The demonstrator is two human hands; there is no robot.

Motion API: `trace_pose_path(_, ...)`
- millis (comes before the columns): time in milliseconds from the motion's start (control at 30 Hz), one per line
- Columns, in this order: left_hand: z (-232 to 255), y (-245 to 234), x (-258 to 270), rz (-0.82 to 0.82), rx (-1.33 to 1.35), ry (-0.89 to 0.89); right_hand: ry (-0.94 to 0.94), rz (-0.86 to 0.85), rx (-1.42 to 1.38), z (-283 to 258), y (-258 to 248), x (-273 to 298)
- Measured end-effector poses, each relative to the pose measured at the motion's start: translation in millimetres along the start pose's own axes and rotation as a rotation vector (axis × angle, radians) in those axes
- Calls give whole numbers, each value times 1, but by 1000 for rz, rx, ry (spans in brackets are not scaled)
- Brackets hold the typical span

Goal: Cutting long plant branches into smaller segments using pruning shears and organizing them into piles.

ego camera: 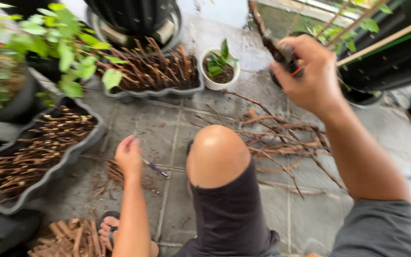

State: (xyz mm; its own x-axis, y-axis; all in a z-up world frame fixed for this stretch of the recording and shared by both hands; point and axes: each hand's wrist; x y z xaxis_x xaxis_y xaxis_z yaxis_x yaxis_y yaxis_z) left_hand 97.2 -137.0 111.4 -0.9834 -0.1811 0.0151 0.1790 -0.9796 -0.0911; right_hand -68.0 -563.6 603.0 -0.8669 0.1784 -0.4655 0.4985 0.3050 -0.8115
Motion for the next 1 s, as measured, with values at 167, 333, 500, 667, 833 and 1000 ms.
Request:
trace_pose_path(167,152,36,16,-133,109,58,57,11,-176,-75,-22,-59)
trace_pose_path(333,265,30,49,-258,203,251,-106,-88,-510,-142,-19,-101)
trace_pose_path(500,331,2,55,-281,84,642,-201,-170,-755,-209,16,-126)
trace_pose_path(667,366,-30,45,-320,11,585,-248,-262,-977,-285,45,-140)
trace_pose_path(833,366,-56,12,-125,122,684,-348,-169,-878,-335,59,-145)
trace_pose_path(1000,416,-108,-22,15,46,704,-153,-199,-1227,-346,82,-128)
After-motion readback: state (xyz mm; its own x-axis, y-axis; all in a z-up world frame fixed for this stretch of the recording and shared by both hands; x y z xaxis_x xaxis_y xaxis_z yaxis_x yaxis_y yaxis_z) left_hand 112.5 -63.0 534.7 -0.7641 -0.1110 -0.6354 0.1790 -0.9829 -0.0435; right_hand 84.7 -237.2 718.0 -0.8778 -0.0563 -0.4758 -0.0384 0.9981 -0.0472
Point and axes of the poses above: each hand's wrist, its own x-axis away from the middle knuckle, its own y-axis out of the palm, z = x × y, and after that the axes turned 11 degrees about y, right-handed
